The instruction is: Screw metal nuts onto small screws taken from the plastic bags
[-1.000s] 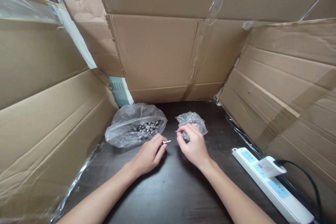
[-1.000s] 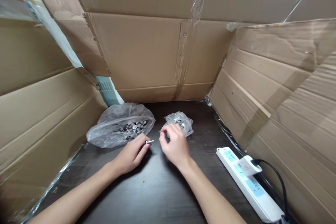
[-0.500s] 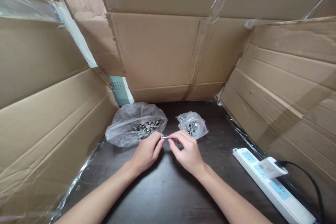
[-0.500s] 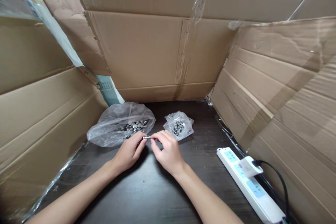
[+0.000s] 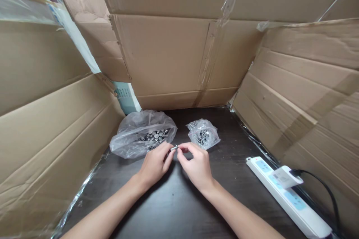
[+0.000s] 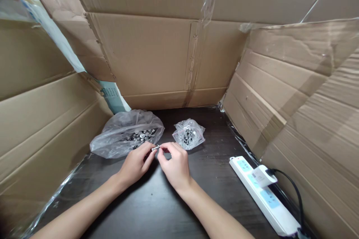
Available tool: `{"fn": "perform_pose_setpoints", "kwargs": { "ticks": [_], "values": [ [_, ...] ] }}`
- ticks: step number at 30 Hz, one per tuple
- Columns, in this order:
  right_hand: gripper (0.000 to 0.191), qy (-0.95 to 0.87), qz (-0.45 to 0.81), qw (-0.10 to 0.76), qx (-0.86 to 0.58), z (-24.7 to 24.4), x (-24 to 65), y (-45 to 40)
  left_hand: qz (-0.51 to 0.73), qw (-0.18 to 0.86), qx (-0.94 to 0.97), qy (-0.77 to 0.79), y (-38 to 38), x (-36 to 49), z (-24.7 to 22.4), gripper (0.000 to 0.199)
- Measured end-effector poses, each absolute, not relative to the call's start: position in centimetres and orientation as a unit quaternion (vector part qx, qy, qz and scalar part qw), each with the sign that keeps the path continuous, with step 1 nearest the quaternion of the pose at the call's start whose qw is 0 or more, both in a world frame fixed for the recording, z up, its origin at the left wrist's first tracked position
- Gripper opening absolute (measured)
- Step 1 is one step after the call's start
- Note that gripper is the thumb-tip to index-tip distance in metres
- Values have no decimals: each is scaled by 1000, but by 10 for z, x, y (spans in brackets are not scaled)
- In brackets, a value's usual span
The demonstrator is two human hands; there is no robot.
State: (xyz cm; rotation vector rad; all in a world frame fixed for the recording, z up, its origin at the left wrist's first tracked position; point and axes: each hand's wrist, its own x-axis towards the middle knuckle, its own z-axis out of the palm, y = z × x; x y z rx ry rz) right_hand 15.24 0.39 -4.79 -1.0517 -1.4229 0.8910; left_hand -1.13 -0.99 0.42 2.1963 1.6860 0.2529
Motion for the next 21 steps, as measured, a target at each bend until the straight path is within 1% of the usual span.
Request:
{"fn": "perform_pose_setpoints", "kwargs": {
  "ticks": [8,12,17,21],
  "values": [
    [18,-623,409,543,-386,-55,153,7,102,225,770,588,-5,-16,1,23],
    [16,-628,439,519,-380,-59,158,13,105,268,761,581,-5,-16,0,23],
    [13,-668,444,478,-358,-59,162,15,62,295,751,588,-7,-17,0,28],
    [14,-682,450,464,-341,-60,163,13,40,297,760,576,-7,-18,1,33]
  ]
}}
